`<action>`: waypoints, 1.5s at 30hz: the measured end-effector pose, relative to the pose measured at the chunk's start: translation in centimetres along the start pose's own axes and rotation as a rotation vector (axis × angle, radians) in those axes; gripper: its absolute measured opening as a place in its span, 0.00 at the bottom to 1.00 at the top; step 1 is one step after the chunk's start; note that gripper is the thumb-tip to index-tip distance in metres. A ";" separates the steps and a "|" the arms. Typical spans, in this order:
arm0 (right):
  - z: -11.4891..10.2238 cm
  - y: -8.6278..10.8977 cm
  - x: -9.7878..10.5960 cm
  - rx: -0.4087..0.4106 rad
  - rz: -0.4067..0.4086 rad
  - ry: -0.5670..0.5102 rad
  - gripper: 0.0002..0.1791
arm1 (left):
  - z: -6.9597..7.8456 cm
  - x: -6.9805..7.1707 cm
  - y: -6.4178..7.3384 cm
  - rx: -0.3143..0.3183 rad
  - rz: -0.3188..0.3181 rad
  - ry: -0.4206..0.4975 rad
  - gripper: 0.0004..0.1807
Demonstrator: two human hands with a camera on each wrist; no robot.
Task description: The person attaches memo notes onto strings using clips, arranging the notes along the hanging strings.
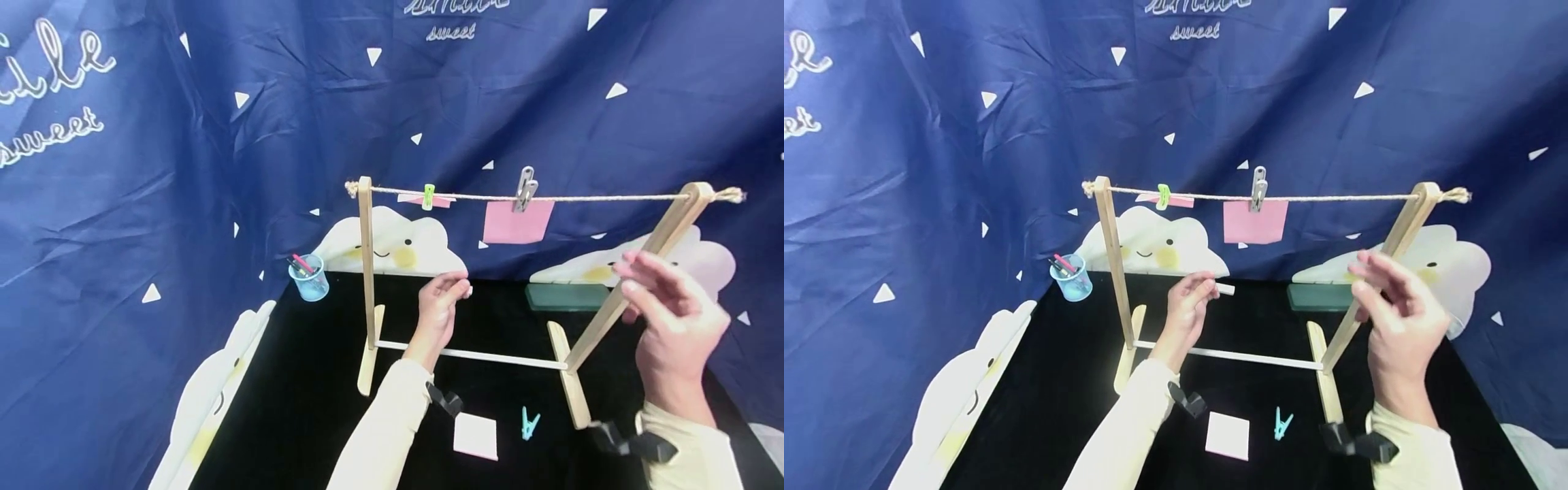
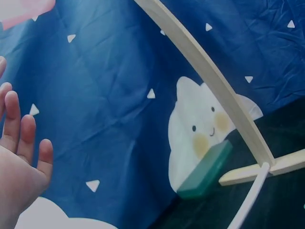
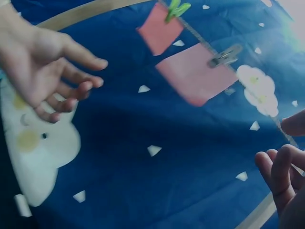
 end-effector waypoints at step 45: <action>8.3 16.3 11.1 -0.407 0.065 0.279 0.19 | -5.2 7.5 11.1 0.252 0.028 -0.025 0.07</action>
Point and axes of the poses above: each hand's wrist, its own y-axis away from the middle knuckle, its own x-axis out of the back of the hand, z = x × y, the point moved 2 cm from there along -y, towards the middle knuckle, and after that the axes turned 6 degrees about -z, right-handed, at the moved point
